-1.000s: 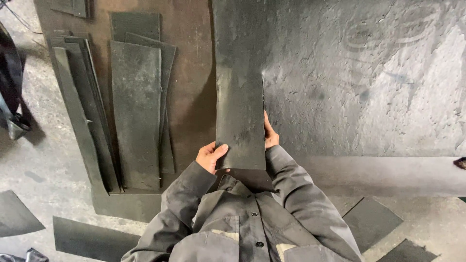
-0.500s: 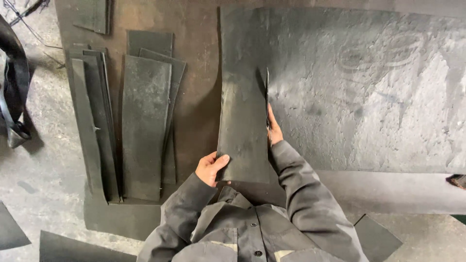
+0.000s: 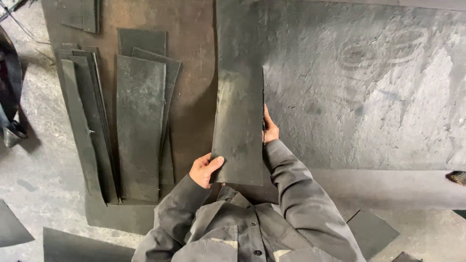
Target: Cutting rectangular strips from large black rubber sheets using heavy-duty scissors.
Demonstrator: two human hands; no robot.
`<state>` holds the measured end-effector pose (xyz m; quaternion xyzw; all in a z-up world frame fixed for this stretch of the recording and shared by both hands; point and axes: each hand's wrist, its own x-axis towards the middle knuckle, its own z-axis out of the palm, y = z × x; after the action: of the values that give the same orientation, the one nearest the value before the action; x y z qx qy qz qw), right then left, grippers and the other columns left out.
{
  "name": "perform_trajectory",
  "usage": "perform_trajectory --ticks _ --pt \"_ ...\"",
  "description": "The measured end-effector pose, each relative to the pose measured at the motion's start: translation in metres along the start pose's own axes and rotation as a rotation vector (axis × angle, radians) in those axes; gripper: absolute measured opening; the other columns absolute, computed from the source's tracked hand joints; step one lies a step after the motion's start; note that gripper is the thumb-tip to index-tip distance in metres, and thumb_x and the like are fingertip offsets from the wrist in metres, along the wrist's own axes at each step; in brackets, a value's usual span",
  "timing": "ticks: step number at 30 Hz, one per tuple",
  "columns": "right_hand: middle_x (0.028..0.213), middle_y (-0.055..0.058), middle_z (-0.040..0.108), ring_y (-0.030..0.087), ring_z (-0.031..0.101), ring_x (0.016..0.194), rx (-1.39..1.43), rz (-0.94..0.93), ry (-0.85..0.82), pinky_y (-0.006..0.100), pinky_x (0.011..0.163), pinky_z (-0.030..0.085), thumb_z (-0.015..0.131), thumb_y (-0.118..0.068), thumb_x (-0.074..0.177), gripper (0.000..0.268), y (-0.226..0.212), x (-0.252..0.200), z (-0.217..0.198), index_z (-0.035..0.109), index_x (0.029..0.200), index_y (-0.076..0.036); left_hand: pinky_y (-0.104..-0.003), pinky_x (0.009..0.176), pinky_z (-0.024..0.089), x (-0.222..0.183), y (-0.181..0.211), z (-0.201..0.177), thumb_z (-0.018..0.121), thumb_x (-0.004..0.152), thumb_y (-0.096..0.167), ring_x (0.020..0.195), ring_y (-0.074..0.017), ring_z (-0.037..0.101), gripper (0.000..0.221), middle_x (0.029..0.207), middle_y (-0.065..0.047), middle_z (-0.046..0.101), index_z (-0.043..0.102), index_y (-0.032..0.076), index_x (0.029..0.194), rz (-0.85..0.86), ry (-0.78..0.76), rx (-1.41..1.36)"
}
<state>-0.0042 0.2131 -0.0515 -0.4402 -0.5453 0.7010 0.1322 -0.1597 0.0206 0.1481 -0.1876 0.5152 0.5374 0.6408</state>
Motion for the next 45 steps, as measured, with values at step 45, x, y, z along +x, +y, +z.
perform_trajectory --ticks 45 --pt "0.169 0.013 0.029 0.025 0.028 0.155 -0.010 -0.160 -0.066 0.032 0.123 0.026 0.042 -0.003 0.107 0.063 -0.035 0.102 -0.001 0.018 0.166 -0.006 -0.034 0.079 0.058 -0.026 0.020 -0.013 0.069 0.096 0.019 0.089 -0.0176 0.071 0.039 0.107 -0.013 0.075 0.065 -0.006 0.125 0.120 -0.052 -0.062"
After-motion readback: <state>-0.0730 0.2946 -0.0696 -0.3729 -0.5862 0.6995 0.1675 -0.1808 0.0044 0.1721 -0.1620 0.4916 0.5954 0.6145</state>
